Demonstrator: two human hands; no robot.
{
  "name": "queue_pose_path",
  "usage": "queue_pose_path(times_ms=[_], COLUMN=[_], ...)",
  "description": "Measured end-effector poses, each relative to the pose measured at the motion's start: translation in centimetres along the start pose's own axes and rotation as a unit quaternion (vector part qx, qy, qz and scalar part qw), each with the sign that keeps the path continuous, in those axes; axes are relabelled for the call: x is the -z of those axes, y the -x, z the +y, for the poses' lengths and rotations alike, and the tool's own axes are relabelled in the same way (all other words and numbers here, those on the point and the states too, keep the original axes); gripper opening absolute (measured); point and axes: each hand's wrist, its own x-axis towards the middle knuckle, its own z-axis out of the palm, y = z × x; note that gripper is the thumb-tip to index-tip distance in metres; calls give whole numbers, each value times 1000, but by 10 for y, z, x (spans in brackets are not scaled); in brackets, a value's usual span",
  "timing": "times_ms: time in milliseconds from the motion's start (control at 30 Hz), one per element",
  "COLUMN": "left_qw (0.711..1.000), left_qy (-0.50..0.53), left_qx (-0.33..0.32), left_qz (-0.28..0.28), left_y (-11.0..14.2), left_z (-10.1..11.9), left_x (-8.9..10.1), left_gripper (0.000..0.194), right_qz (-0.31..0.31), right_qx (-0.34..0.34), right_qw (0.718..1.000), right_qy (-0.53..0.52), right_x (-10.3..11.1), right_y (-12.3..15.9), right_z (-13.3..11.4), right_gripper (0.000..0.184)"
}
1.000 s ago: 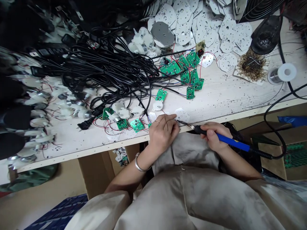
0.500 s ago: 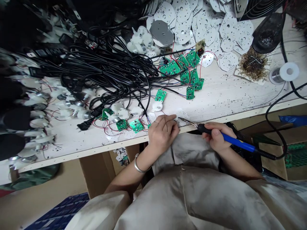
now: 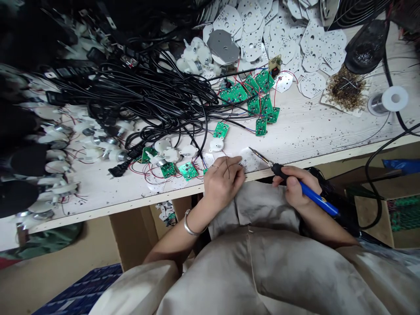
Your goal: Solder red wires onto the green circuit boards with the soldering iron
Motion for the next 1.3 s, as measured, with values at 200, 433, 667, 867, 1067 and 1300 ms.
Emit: queue_pose_path(times_ms=[200, 433, 667, 867, 1067, 1300], left_qw=[998, 996, 982, 978, 954, 983], left_qy=[0, -75, -66, -54, 8, 83], left_qx=[-19, -50, -143, -133, -107, -48], left_qz=[-56, 14, -101, -154, -281, -158], left_y=[6, 18, 0, -10, -28, -23], left_z=[-1, -15, -42, -51, -47, -27], left_x=[17, 67, 70, 89, 80, 41], left_gripper=[12, 26, 32, 28, 24, 16], right_qz=[-48, -32, -19, -6, 6, 11], right_qx=[226, 271, 256, 248, 269, 264], right_qw=[963, 944, 951, 955, 940, 938], right_qy=[137, 183, 175, 160, 210, 223], right_x=[-15, -22, -21, -22, -26, -23], right_y=[-30, -27, -24, -25, -27, -27], right_z=[-6, 5, 5, 7, 8, 4], right_gripper=[30, 26, 30, 34, 30, 26])
